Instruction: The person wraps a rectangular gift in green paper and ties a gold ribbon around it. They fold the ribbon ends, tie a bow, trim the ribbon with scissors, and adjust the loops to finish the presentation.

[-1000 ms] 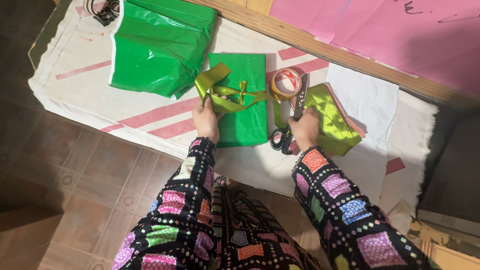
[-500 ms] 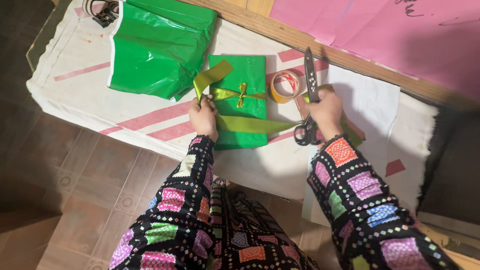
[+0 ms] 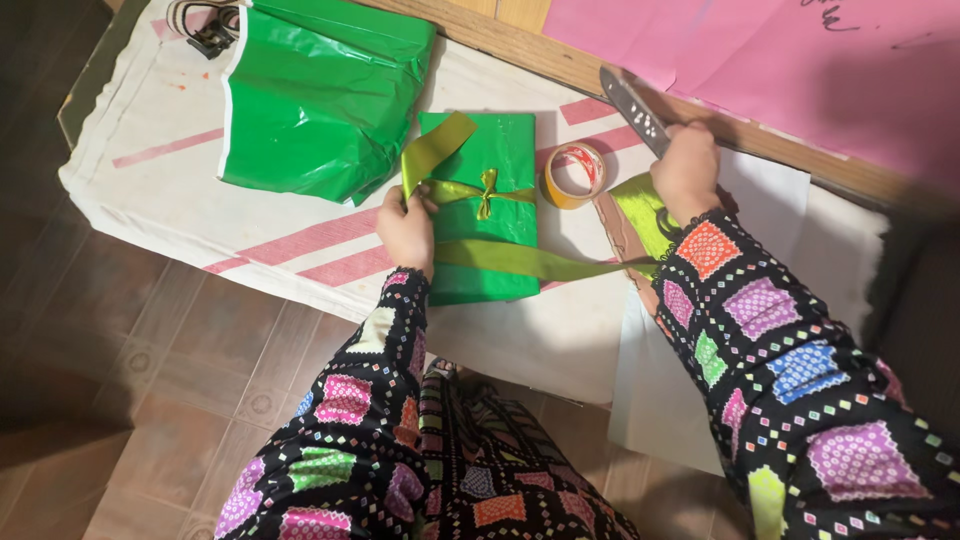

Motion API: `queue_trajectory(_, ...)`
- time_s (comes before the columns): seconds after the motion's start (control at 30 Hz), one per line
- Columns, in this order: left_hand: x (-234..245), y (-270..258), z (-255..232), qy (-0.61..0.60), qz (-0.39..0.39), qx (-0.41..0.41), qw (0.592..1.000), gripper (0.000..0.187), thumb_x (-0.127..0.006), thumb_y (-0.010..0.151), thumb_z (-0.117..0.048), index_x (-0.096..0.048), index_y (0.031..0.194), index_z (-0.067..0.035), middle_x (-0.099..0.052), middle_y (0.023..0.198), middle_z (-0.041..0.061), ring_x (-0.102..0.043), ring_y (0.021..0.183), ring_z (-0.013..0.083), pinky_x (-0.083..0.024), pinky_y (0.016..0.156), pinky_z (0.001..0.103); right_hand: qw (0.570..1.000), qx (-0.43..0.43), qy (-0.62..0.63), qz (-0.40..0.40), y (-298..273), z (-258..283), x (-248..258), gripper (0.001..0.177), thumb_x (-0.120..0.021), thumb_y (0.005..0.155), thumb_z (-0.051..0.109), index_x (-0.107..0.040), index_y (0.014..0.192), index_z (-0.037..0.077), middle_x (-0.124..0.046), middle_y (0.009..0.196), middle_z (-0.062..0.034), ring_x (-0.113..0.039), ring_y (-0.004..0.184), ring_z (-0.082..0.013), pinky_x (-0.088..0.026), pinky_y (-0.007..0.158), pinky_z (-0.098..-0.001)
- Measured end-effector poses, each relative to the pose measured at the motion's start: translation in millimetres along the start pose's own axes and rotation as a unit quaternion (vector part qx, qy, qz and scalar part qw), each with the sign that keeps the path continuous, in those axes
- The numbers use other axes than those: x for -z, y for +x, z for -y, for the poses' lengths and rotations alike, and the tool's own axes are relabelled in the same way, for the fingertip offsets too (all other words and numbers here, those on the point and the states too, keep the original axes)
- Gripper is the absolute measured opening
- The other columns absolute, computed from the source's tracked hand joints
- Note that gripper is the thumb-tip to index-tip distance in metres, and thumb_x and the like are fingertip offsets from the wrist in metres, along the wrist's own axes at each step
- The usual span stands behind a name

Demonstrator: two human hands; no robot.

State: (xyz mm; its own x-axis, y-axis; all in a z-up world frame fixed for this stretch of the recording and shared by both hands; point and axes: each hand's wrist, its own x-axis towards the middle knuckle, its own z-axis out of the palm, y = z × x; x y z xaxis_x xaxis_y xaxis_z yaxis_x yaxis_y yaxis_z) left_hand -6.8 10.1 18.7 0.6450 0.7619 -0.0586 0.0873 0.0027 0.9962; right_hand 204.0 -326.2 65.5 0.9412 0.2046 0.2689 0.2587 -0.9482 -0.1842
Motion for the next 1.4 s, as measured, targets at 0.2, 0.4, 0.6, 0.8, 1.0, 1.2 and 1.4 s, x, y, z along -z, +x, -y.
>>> queue_trajectory(0.2,-10,-7,-12,-0.132,0.134,0.077,0.979,0.015,-0.058,0.102,-0.014,-0.067,0.108,-0.004,-0.072,0.080,0.003,-0.054,0.049,0.0070,-0.042,0.047,0.023,0.986,-0.105,0.037,0.125,-10,-9,-43,0.032,-0.071,0.088,0.003,-0.077,0.118,0.014,-0.070,0.118,-0.0221,-0.067,0.112,-0.0407,-0.052,0.099,-0.0452)
queue_trajectory(0.4,-17,-8,-21,-0.126,0.193,0.078,0.970,0.021,-0.057,0.101,-0.013,-0.069,0.112,0.000,-0.074,0.083,0.004,-0.051,0.046,0.0066,-0.039,0.045,0.023,0.996,-0.066,0.024,0.056,-7,-23,-71,0.042,-0.068,0.080,-0.003,-0.073,0.119,0.015,-0.060,0.127,-0.0234,-0.063,0.109,-0.0437,-0.051,0.090,-0.0482)
queue_trajectory(0.6,-18,-6,-30,-0.114,0.191,0.083,0.971,0.022,-0.057,0.100,-0.010,-0.071,0.113,0.002,-0.076,0.084,0.005,-0.053,0.048,0.0061,-0.042,0.047,0.022,0.993,-0.052,0.008,0.102,-9,-30,-80,0.042,-0.066,0.085,-0.003,-0.074,0.121,0.016,-0.062,0.128,-0.0203,-0.065,0.110,-0.0419,-0.053,0.092,-0.0484)
queue_trajectory(0.8,-13,0,-36,-0.126,0.194,0.075,0.970,0.023,-0.057,0.098,-0.009,-0.072,0.112,0.003,-0.076,0.085,0.006,-0.053,0.049,0.0068,-0.042,0.048,0.023,0.987,-0.086,-0.009,0.137,-10,-8,-60,0.034,-0.070,0.085,0.002,-0.074,0.118,0.008,-0.065,0.126,-0.0181,-0.066,0.112,-0.0396,-0.053,0.098,-0.0457)
queue_trajectory(1.0,-16,4,-36,-0.179,0.203,0.111,0.956,0.025,-0.057,0.100,-0.014,-0.071,0.111,0.003,-0.076,0.084,0.008,-0.059,0.053,0.0097,-0.049,0.052,0.025,0.956,0.102,0.191,-0.199,-50,66,-19,0.028,-0.073,0.094,0.008,-0.065,0.119,-0.002,-0.064,0.120,-0.0226,-0.061,0.112,-0.0424,-0.048,0.098,-0.0468)
queue_trajectory(1.2,-24,3,-30,-0.229,0.250,0.099,0.936,0.027,-0.060,0.103,-0.017,-0.075,0.111,0.005,-0.076,0.092,0.006,-0.067,0.077,0.0100,-0.052,0.073,0.025,0.799,0.090,0.571,0.166,-106,174,-8,0.025,-0.069,0.098,0.030,-0.066,0.101,0.005,-0.074,0.102,-0.0049,-0.068,0.090,-0.0115,-0.053,0.079,-0.0296)
queue_trajectory(1.4,-29,10,-33,-0.323,0.279,0.147,0.892,0.029,-0.054,0.105,-0.021,-0.072,0.110,0.001,-0.073,0.092,0.007,-0.066,0.080,0.0149,-0.054,0.074,0.029,0.787,0.033,0.563,0.249,-152,208,1,0.028,-0.060,0.101,0.028,-0.068,0.105,0.002,-0.072,0.080,-0.0047,-0.068,0.067,-0.0102,-0.056,0.062,-0.0281)
